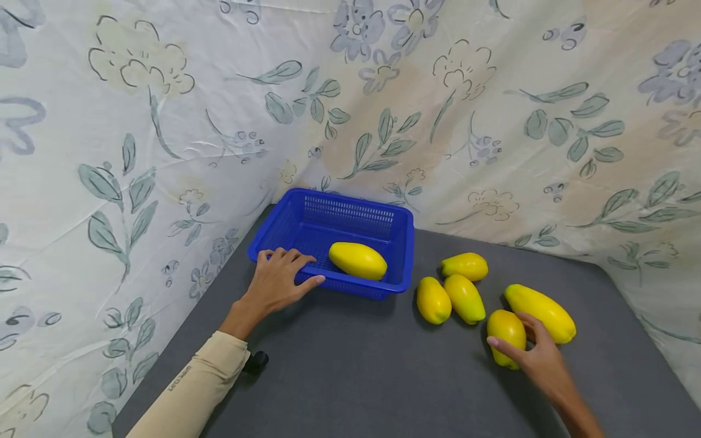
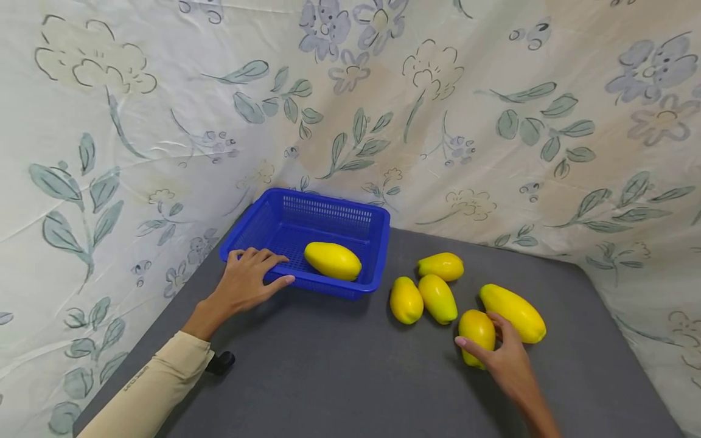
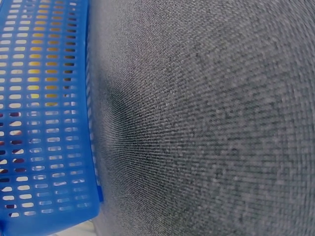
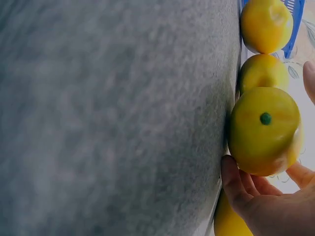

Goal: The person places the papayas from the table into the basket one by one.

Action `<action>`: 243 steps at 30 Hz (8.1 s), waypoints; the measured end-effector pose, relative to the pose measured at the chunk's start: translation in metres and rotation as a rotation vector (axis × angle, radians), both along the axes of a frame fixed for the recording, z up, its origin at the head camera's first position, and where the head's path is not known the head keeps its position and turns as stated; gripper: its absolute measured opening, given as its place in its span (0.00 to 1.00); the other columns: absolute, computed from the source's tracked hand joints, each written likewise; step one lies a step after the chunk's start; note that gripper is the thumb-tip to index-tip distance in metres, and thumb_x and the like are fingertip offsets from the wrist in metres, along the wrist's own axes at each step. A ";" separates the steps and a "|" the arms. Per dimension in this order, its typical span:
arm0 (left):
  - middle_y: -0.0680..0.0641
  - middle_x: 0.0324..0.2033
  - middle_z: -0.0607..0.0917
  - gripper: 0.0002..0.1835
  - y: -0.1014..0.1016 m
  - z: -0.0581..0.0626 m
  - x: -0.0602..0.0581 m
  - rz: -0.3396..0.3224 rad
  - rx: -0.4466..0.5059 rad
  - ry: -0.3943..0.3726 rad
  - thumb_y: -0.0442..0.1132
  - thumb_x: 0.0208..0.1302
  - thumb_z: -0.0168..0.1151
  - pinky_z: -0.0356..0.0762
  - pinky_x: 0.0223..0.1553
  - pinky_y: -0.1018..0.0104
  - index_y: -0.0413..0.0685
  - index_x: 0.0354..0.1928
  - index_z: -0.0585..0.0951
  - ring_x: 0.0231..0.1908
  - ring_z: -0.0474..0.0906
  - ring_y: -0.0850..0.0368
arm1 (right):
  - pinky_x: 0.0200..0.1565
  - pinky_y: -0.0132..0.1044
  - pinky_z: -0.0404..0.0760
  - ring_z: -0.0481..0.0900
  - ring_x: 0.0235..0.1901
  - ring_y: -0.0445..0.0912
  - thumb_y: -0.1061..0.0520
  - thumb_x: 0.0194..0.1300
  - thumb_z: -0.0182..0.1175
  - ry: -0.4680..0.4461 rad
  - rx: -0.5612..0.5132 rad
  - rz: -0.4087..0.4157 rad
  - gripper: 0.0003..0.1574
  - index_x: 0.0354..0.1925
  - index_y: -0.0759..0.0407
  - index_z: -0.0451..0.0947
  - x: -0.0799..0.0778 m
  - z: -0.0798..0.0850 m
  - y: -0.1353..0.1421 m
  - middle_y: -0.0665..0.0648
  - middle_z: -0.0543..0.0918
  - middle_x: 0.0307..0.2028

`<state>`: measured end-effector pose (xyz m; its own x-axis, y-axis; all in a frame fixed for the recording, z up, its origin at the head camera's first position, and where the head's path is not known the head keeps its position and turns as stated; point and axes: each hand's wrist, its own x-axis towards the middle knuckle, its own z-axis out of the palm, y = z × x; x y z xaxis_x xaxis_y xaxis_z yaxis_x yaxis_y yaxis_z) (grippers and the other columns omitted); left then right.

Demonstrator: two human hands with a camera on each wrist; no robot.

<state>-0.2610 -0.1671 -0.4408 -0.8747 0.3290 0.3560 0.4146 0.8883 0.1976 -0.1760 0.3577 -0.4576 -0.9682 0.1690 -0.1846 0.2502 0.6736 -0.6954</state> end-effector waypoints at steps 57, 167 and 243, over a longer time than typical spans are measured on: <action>0.43 0.59 0.84 0.33 0.001 -0.001 -0.004 -0.003 0.005 -0.005 0.69 0.71 0.58 0.61 0.64 0.31 0.56 0.67 0.84 0.58 0.76 0.39 | 0.41 0.26 0.77 0.68 0.68 0.68 0.36 0.74 0.66 0.156 -0.115 0.037 0.64 0.86 0.59 0.41 -0.001 0.022 -0.024 0.76 0.59 0.77; 0.43 0.58 0.85 0.33 -0.004 -0.002 0.001 -0.004 0.019 0.020 0.69 0.71 0.59 0.60 0.65 0.31 0.56 0.65 0.84 0.58 0.76 0.38 | 0.69 0.48 0.76 0.67 0.76 0.56 0.45 0.72 0.70 0.353 -0.404 0.129 0.53 0.83 0.48 0.53 -0.034 0.049 -0.151 0.58 0.67 0.75; 0.43 0.58 0.85 0.34 0.001 -0.005 -0.005 -0.003 0.035 0.042 0.69 0.70 0.60 0.61 0.63 0.32 0.54 0.65 0.84 0.57 0.76 0.39 | 0.69 0.70 0.65 0.62 0.75 0.66 0.35 0.73 0.66 0.269 -0.181 0.004 0.57 0.84 0.57 0.53 -0.046 0.008 -0.057 0.70 0.64 0.77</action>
